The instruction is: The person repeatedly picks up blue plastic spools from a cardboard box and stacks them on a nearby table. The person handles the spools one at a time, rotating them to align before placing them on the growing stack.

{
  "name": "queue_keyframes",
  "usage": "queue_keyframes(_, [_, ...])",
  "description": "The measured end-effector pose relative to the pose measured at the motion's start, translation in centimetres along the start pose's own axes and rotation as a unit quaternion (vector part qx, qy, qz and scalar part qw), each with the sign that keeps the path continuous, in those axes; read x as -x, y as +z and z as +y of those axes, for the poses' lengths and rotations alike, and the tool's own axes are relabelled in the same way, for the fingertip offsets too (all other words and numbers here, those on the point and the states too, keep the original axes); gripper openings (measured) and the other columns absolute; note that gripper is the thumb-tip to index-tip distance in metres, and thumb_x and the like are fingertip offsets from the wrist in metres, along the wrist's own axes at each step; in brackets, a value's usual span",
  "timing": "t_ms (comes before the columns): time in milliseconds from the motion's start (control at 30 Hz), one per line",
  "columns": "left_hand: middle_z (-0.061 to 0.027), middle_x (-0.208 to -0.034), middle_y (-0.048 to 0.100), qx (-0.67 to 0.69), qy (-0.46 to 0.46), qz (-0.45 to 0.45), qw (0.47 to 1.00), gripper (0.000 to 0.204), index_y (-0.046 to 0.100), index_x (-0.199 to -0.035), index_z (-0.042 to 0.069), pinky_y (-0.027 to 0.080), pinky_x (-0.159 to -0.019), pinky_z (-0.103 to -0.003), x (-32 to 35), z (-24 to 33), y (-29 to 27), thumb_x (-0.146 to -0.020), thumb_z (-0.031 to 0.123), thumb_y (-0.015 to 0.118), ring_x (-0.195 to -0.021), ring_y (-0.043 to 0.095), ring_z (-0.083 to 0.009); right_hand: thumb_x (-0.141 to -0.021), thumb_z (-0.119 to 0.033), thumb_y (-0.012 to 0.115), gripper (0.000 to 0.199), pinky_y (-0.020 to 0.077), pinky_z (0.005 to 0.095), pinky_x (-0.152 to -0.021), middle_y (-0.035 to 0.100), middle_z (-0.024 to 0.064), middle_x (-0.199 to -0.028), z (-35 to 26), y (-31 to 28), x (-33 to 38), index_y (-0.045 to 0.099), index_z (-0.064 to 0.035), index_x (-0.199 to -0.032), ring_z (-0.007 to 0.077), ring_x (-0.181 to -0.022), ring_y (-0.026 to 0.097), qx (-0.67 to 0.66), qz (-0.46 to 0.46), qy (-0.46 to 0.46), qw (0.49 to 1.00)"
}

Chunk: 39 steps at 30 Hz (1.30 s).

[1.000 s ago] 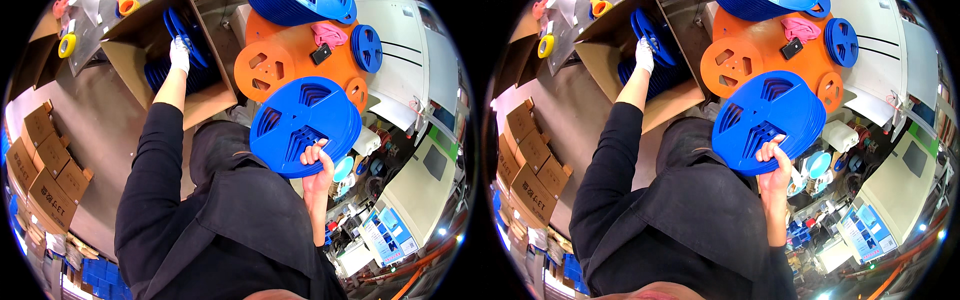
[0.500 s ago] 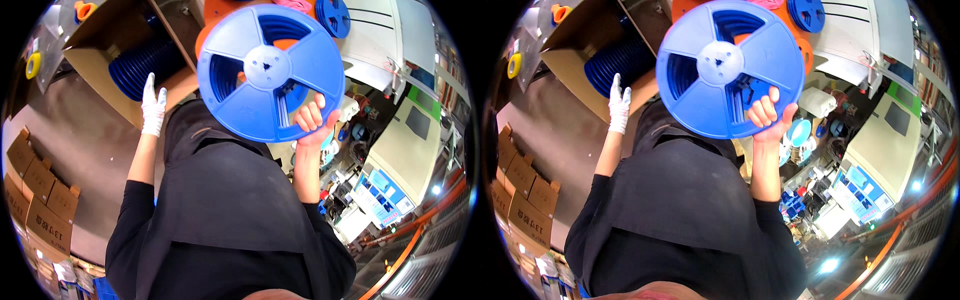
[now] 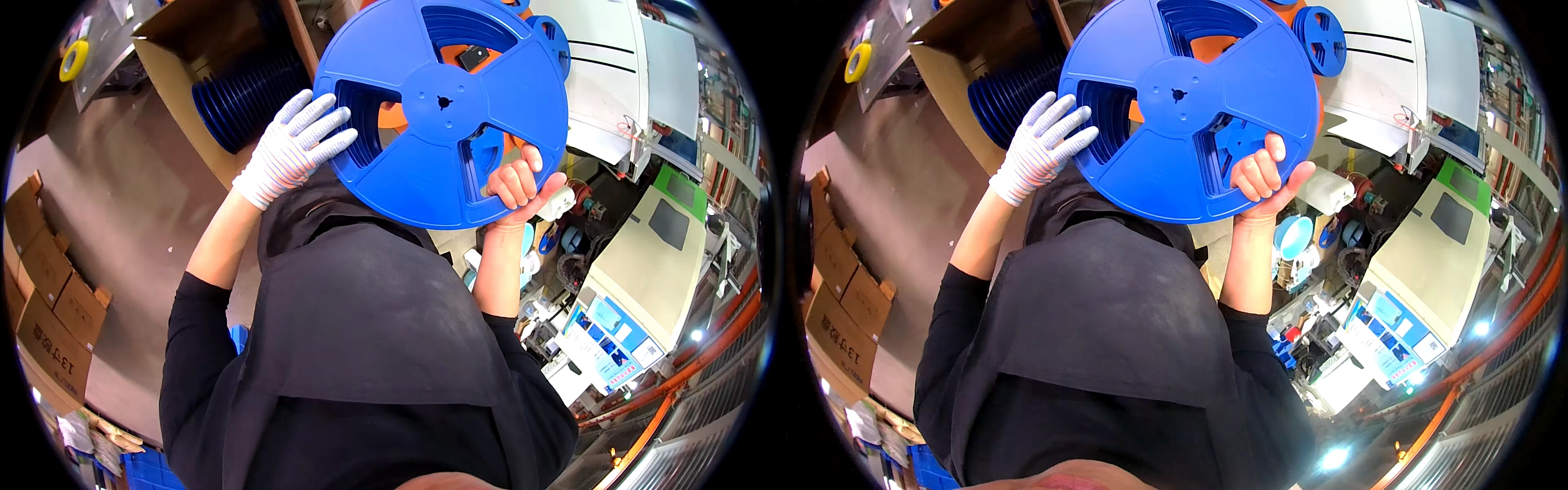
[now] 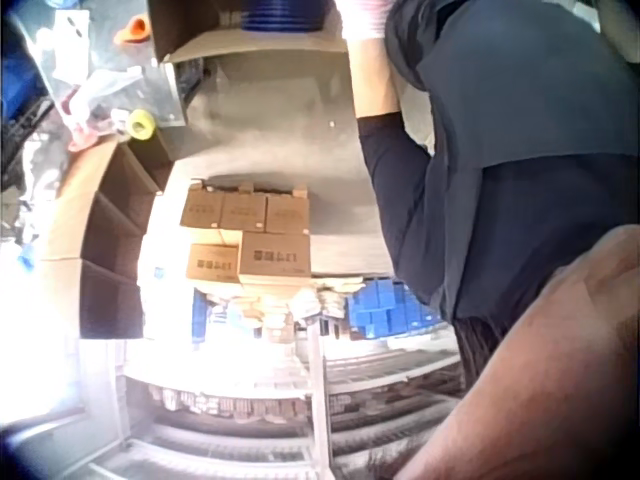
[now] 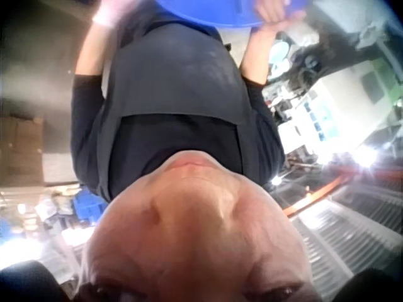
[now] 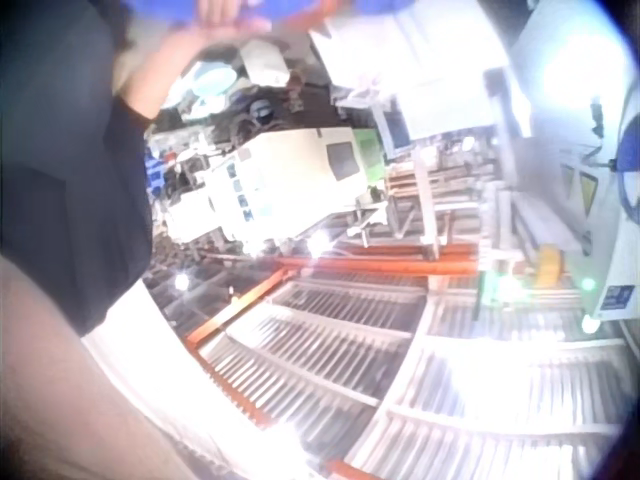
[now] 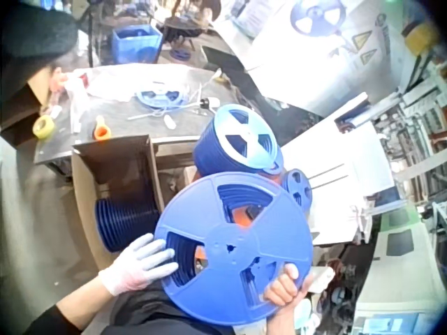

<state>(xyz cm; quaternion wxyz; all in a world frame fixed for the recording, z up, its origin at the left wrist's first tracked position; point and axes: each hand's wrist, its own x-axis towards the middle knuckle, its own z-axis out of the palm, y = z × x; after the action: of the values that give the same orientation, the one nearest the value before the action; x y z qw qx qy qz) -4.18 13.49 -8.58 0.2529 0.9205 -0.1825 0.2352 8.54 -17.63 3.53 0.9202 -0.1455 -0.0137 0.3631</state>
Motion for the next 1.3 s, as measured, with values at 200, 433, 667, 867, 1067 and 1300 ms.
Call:
queue_keyframes(200, [-0.012,-0.12,0.059,0.037,0.018,-0.016,0.999,0.049,0.059,-0.114,0.012,0.042,-0.102,-0.049,-0.6,0.1,-0.8,-0.066,0.005,0.062,-0.116,0.054,-0.0345,-0.087,-0.041,0.067,0.044,0.0344,0.0202,-0.045,0.039,-0.0049,-0.057,0.2,0.1,-0.2,0.044,-0.0053,-0.101,0.0067,-0.05,0.039,-0.017,0.007,0.004,1.0])
queue_keyframes(433, [-0.017,-0.12,0.058,0.034,0.006,-0.05,0.998,0.043,0.058,-0.111,0.007,0.048,-0.095,-0.043,-0.7,0.8,-0.2,-0.068,0.005,0.063,-0.116,0.054,-0.0376,-0.086,-0.038,0.069,0.05,0.0402,0.0232,-0.052,0.045,-0.0021,-0.063,-0.4,0.5,-0.6,0.046,-0.0017,-0.111,0.0098,-0.057,0.044,0.038,0.026,0.015,0.999])
queue_keyframes(667, [-0.0106,-0.113,0.064,0.407,-0.27,-0.015,0.872,0.037,0.057,-0.117,0.008,0.054,-0.081,-0.032,2.0,1.1,0.2,-0.083,-0.005,0.058,-0.104,0.063,-0.0237,-0.089,-0.057,0.053,0.07,0.0471,0.0376,-0.08,0.059,0.0074,-0.09,0.1,2.2,-1.3,0.049,0.0012,-0.127,0.0225,-0.081,0.053,0.295,0.272,-0.068,0.913])
queue_keyframes(867, [-0.0154,-0.103,0.066,0.765,-0.486,0.144,0.399,0.037,0.051,-0.114,0.008,0.059,-0.079,-0.04,2.8,1.4,-3.7,-0.083,0.014,0.069,-0.099,0.066,-0.0325,-0.096,-0.047,0.048,0.054,0.0352,0.0289,-0.063,0.041,0.0006,-0.076,0.2,-1.0,0.7,0.05,0.0005,-0.122,0.0136,-0.067,0.037,0.333,0.26,-0.028,0.906])
queue_keyframes(1067, [-0.0159,-0.101,0.066,0.802,-0.466,0.165,0.334,0.037,0.051,-0.112,0.007,0.06,-0.075,-0.041,4.3,1.3,-3.4,-0.081,0.012,0.071,-0.097,0.066,-0.0343,-0.097,-0.043,0.049,0.047,0.036,0.0263,-0.061,0.044,-0.0004,-0.074,-0.3,-1.9,2.2,0.051,-0.0002,-0.118,0.0112,-0.064,0.039,0.301,0.295,-0.028,0.907])
queue_keyframes(1300, [-0.0163,-0.097,0.067,0.816,-0.437,0.205,0.318,0.032,0.055,-0.109,0.006,0.061,-0.07,-0.04,3.4,1.3,-3.8,-0.08,0.009,0.07,-0.093,0.067,-0.0364,-0.096,-0.044,0.049,0.043,0.0381,0.0285,-0.06,0.049,0.0021,-0.074,1.3,-2.8,2.7,0.055,-0.0036,-0.11,0.0139,-0.064,0.043,0.216,0.294,-0.022,0.931])
